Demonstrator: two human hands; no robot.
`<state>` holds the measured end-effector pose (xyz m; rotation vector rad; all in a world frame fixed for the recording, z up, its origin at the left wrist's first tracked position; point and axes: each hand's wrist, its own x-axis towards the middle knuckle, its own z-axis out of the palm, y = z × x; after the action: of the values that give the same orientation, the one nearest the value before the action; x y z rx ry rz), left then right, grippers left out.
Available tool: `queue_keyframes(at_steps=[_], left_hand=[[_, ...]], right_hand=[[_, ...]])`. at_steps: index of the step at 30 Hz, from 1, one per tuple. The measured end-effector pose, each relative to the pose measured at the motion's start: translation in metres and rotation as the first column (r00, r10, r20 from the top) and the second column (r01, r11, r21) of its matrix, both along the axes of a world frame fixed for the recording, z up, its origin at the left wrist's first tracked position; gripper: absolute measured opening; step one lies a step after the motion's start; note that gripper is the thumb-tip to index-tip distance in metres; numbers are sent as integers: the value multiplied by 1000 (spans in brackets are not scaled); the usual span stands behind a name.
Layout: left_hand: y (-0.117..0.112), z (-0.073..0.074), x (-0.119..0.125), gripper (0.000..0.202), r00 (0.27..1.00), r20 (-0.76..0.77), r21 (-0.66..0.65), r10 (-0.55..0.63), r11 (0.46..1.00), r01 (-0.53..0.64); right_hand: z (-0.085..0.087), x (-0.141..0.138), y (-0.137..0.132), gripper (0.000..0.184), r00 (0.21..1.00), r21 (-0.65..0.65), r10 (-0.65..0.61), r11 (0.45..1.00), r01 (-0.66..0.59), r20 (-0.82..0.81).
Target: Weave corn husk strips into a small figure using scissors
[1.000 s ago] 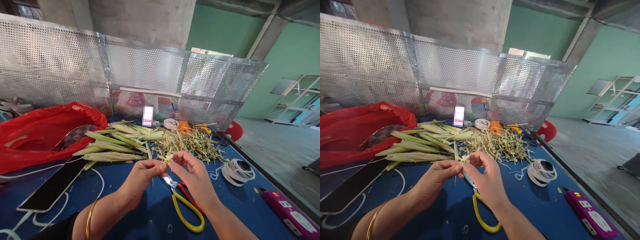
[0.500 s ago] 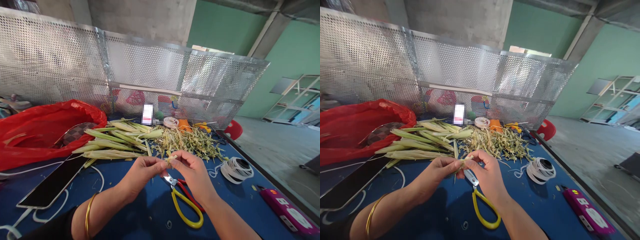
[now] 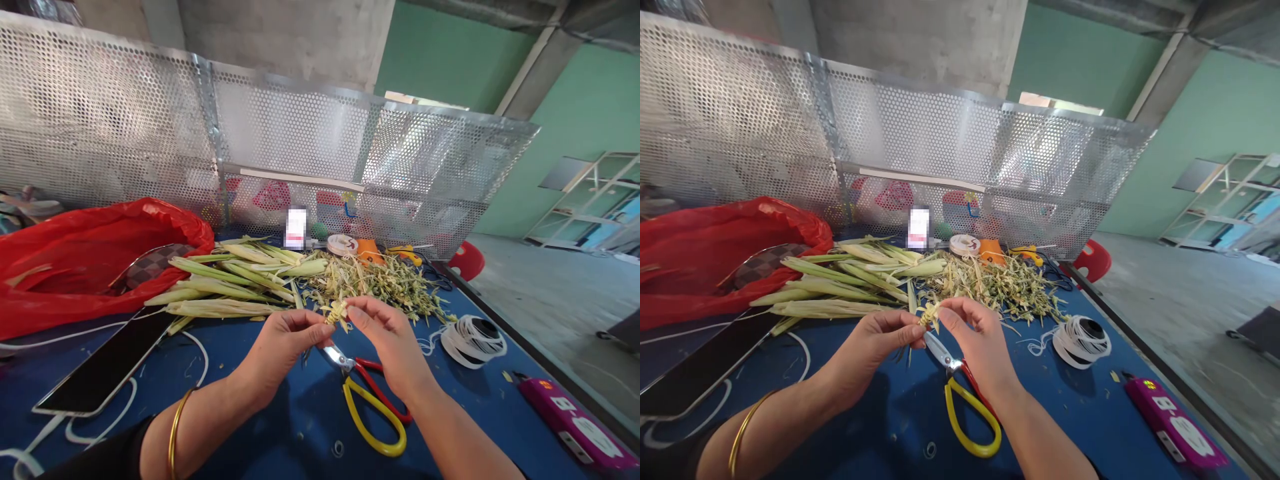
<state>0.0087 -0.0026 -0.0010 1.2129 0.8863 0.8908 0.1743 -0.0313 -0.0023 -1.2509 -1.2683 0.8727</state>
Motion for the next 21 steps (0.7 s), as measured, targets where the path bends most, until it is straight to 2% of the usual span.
queue_keyframes(at_steps=[4, 7, 12, 15, 17, 21], left_hand=[[0, -7, 0, 22, 997, -81, 13, -15, 1000, 16], [0, -9, 1, 25, 996, -82, 5, -38, 999, 38], [-2, -10, 3, 23, 994, -109, 23, 5, 1000, -2], [-2, -13, 4, 22, 995, -95, 12, 8, 1000, -6], [-3, -14, 5, 22, 996, -89, 5, 9, 1000, -9], [-4, -13, 4, 26, 998, -70, -21, -4, 1000, 2]], right_hand=[[1, -4, -1, 18, 997, -68, 78, 995, -78, -4], [3, -6, -2, 16, 994, -68, 78, 995, -73, 74], [-2, -12, -4, 14, 967, 99, -59, 994, 36, 247], [-8, -17, -4, 13, 946, 196, -153, 976, 99, 285], [-10, -18, -2, 14, 949, 177, -153, 979, 106, 276], [-4, -9, 0, 20, 989, 4, -3, 1000, 2, 149]])
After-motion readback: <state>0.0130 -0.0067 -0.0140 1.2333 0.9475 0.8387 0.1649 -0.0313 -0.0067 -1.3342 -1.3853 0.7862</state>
